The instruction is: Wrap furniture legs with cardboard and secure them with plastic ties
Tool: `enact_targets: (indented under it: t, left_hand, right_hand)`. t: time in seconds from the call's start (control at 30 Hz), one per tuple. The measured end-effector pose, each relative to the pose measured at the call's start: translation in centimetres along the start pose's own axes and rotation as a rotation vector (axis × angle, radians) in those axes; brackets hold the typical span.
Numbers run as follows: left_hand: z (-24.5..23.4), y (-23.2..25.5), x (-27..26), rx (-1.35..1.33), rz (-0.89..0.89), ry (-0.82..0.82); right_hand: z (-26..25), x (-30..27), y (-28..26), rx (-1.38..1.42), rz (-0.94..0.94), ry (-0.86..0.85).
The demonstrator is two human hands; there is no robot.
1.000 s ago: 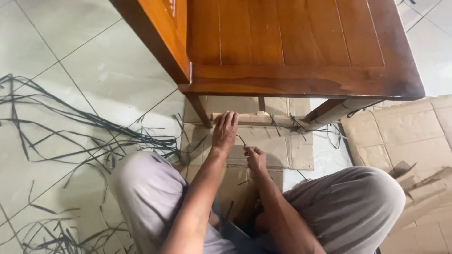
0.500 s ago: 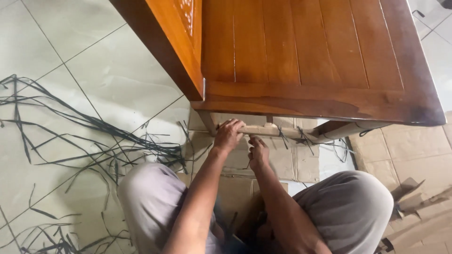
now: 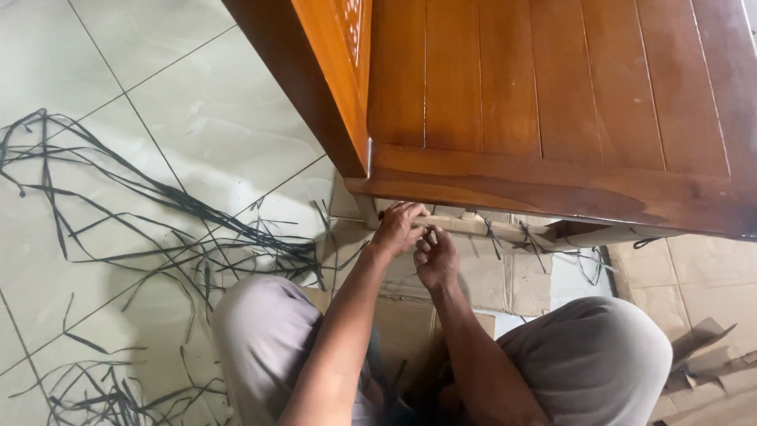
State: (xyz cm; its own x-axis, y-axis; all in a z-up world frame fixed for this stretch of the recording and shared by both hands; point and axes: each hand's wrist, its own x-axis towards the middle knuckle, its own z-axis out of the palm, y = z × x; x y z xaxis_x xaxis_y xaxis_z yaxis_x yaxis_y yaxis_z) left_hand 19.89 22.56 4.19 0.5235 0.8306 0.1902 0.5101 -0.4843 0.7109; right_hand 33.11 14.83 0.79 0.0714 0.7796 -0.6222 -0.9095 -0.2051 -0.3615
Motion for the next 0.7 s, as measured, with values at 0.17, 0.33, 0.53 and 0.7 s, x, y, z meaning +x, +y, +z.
enact_targets:
  t: [0.17, 0.33, 0.53, 0.7]
  left_hand:
    - [1.4, -0.4, 0.3, -0.008, -0.103, 0.011]
    - [5.1, -4.6, 0.9, -0.069, -0.178, 0.029]
    - [0.7, 2.0, 2.4, 0.068, -0.35, -0.02]
    - [1.5, 2.0, 2.7, 0.108, -0.449, 0.017]
  right_hand:
    - [1.6, -0.5, -0.2, -0.108, 0.04, 0.029]
    - [1.3, -0.5, -0.5, -0.104, 0.062, 0.031]
    - [1.2, -0.8, -0.9, -0.203, 0.065, 0.052]
    - [0.7, -0.4, -1.0, -0.257, 0.044, 0.052]
